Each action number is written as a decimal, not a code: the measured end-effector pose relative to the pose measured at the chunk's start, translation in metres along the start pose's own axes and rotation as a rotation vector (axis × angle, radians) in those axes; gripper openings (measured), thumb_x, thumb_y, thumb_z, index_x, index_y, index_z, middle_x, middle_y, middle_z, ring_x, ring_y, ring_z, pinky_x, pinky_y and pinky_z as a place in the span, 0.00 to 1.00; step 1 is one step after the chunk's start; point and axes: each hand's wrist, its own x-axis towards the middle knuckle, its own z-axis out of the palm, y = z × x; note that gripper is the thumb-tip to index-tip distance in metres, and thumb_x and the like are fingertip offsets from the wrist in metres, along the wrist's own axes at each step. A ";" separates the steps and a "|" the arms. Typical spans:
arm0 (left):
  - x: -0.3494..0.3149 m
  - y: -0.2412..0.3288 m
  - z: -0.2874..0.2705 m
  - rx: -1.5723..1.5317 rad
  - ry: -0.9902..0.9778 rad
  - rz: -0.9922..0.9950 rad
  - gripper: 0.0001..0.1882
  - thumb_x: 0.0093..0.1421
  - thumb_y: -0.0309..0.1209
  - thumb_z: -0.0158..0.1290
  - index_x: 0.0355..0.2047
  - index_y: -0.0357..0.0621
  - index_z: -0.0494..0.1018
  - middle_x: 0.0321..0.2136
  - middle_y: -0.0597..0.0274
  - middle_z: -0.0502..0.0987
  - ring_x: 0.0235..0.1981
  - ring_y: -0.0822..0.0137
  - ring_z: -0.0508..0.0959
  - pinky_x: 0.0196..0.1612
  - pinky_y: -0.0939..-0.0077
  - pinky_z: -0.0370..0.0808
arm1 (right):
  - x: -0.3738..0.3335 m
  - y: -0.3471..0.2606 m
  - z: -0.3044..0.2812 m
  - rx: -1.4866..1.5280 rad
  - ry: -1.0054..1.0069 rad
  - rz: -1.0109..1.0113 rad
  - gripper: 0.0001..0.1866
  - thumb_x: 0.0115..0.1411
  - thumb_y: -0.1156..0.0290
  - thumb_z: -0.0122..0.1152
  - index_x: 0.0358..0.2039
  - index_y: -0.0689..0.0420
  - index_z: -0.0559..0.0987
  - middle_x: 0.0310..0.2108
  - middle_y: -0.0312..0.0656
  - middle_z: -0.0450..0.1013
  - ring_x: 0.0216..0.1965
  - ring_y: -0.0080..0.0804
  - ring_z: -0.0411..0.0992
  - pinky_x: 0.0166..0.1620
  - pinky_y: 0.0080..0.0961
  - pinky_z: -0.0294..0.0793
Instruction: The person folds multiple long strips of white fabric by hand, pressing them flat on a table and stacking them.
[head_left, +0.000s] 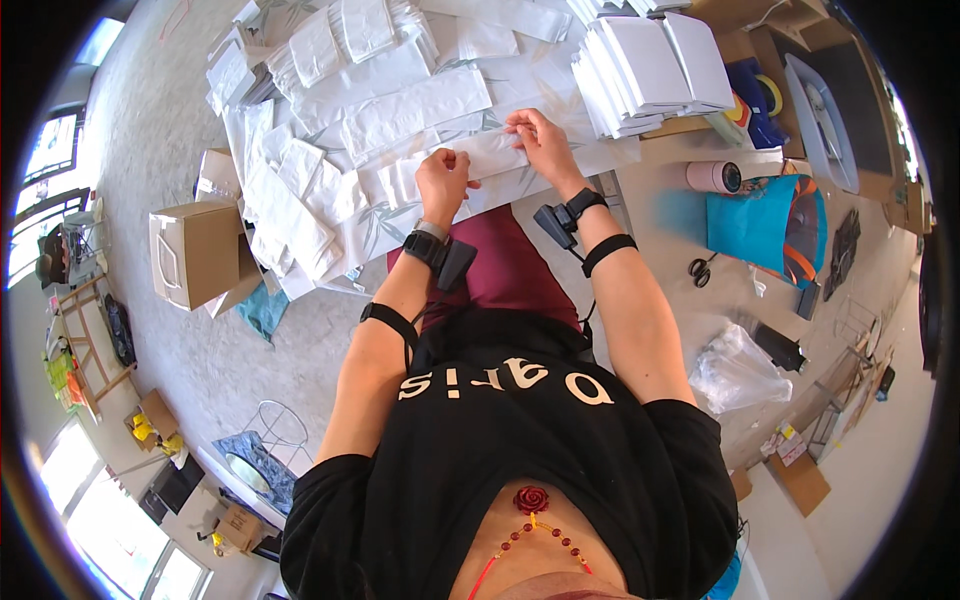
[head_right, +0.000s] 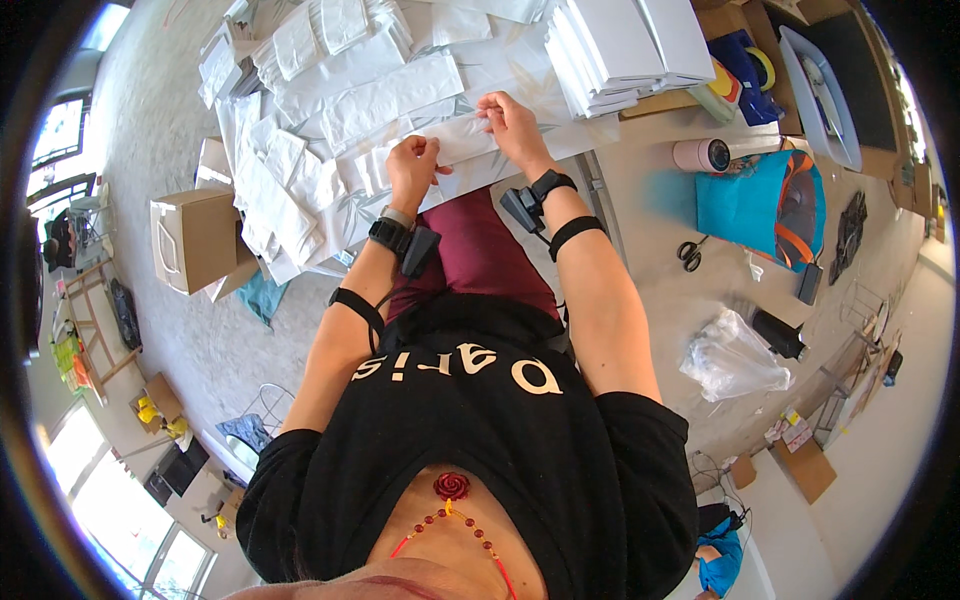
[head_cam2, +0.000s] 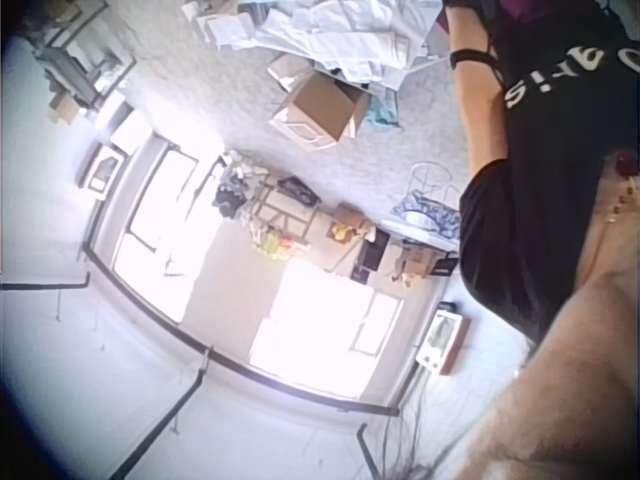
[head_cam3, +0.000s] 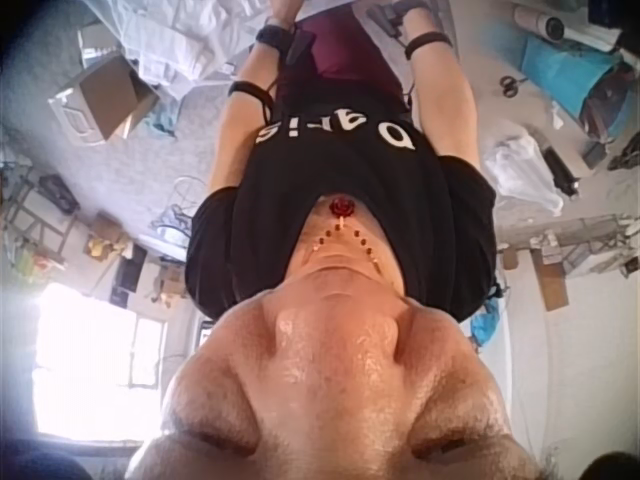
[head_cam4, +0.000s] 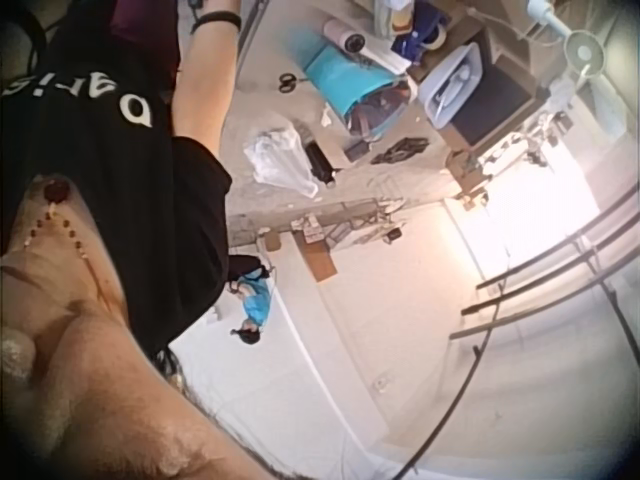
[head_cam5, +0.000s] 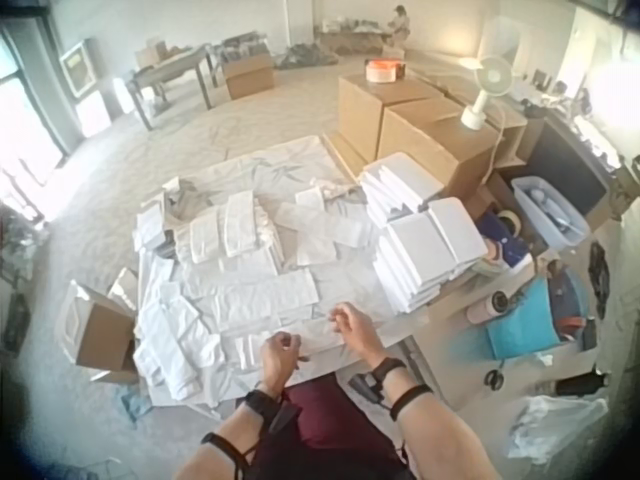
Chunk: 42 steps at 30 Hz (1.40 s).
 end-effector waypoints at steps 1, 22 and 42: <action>0.000 0.001 -0.001 0.015 -0.007 -0.010 0.14 0.67 0.32 0.58 0.36 0.28 0.78 0.28 0.53 0.84 0.21 0.65 0.86 0.17 0.75 0.75 | 0.000 0.000 -0.001 -0.009 -0.010 -0.004 0.10 0.72 0.81 0.51 0.51 0.62 0.77 0.46 0.44 0.81 0.46 0.33 0.82 0.43 0.28 0.85; -0.044 -0.031 -0.051 0.598 0.271 0.629 0.21 0.52 0.29 0.67 0.45 0.42 0.75 0.47 0.51 0.73 0.51 0.47 0.73 0.53 0.54 0.72 | -0.015 -0.009 0.012 -0.549 -0.077 -0.380 0.16 0.54 0.75 0.72 0.44 0.54 0.84 0.53 0.42 0.75 0.57 0.47 0.71 0.58 0.41 0.75; -0.036 -0.044 -0.036 0.814 0.202 0.730 0.12 0.54 0.33 0.64 0.38 0.44 0.79 0.46 0.60 0.79 0.51 0.53 0.76 0.49 0.55 0.76 | -0.029 -0.019 0.066 -0.548 -0.138 -0.311 0.24 0.52 0.76 0.75 0.51 0.51 0.82 0.51 0.43 0.72 0.55 0.46 0.72 0.59 0.39 0.74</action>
